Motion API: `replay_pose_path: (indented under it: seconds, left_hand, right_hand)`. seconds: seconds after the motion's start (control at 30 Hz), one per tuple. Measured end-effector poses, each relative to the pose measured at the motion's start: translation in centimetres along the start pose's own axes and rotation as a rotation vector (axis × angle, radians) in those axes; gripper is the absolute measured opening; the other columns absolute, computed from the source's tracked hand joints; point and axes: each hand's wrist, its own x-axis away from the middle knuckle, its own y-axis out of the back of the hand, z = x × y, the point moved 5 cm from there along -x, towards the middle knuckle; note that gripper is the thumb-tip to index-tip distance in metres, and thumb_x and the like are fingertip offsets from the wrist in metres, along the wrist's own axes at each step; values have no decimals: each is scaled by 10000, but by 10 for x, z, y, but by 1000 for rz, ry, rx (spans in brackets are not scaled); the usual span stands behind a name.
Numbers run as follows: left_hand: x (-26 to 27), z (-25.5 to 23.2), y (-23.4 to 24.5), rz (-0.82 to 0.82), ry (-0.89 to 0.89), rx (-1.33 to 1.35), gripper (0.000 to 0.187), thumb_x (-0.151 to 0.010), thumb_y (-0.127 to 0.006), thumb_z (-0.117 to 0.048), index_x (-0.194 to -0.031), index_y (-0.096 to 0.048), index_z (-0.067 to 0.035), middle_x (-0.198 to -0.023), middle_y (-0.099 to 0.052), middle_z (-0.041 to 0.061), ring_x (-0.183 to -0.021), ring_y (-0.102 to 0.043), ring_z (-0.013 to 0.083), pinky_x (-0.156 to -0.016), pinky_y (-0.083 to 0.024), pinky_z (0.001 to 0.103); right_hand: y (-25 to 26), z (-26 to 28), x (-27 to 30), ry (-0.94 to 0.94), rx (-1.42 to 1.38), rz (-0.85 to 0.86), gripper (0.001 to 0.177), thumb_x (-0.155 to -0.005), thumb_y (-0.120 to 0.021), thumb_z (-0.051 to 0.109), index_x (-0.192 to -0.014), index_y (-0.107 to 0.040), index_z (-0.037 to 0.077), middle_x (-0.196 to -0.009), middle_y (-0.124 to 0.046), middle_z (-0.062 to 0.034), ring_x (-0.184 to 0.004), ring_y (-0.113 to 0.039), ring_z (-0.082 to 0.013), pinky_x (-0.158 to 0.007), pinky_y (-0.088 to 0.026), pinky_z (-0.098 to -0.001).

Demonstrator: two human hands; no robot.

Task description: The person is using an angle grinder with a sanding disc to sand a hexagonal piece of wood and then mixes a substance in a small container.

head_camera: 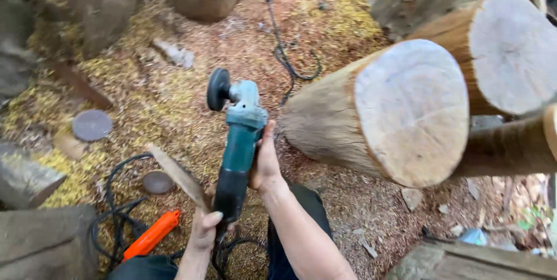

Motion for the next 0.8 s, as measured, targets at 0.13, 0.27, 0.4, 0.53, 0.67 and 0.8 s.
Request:
replay_pose_path:
  seconds: [0.13,0.27,0.4,0.53,0.67,0.8]
  left_hand:
    - [1,-12,-57,-32,30,42,860,-674,-805,-405,-1345,-468,15,-923,-634,129,-575,-582,173,-430,-485,314]
    - [8,-49,-163,-63,131,1,884,-655,-795,-372,-1388,-469,0,-996,-704,178,-588,-629,180,-427,-506,304]
    - [6,-87,-200,-100,259,-306,473,-883,-646,-228,-1217,-557,95,-1057,-727,145,-880,-719,141,-768,-596,246]
    - [13,-158,-200,-268,446,-653,331,-991,-734,-54,-1193,-552,135,-813,-436,119,-644,-415,186,-531,-335,314]
    - [-5,-261,-279,-372,436,-1056,475,-816,-686,16,-1263,-535,-35,-822,-563,71,-686,-534,195,-626,-463,359]
    - [-31,-307,-313,-411,375,-1418,455,-791,-718,3,-1197,-512,12,-891,-676,93,-757,-673,178,-712,-553,332]
  right_hand:
    - [-72,61,64,-23,41,55,977,-727,-513,899,-1158,-656,34,-940,-744,-118,-837,-733,-252,-776,-602,-413]
    - [-100,140,131,288,462,-132,717,-705,-844,452,-1279,-582,109,-1089,-682,-7,-969,-665,-119,-870,-576,-335]
    - [-124,234,209,317,511,-417,566,-699,-870,92,-1188,-587,62,-981,-673,-42,-821,-663,-162,-736,-585,-357]
    - [-122,329,309,366,586,-525,545,-687,-851,88,-1180,-620,78,-954,-697,-40,-805,-679,-157,-726,-589,-344]
    - [-99,406,411,349,538,-669,448,-714,-837,105,-1095,-616,22,-841,-691,-100,-689,-690,-215,-626,-594,-390]
    - [-85,465,494,365,409,-781,341,-778,-790,143,-1033,-631,-20,-772,-695,-150,-620,-671,-244,-566,-574,-400]
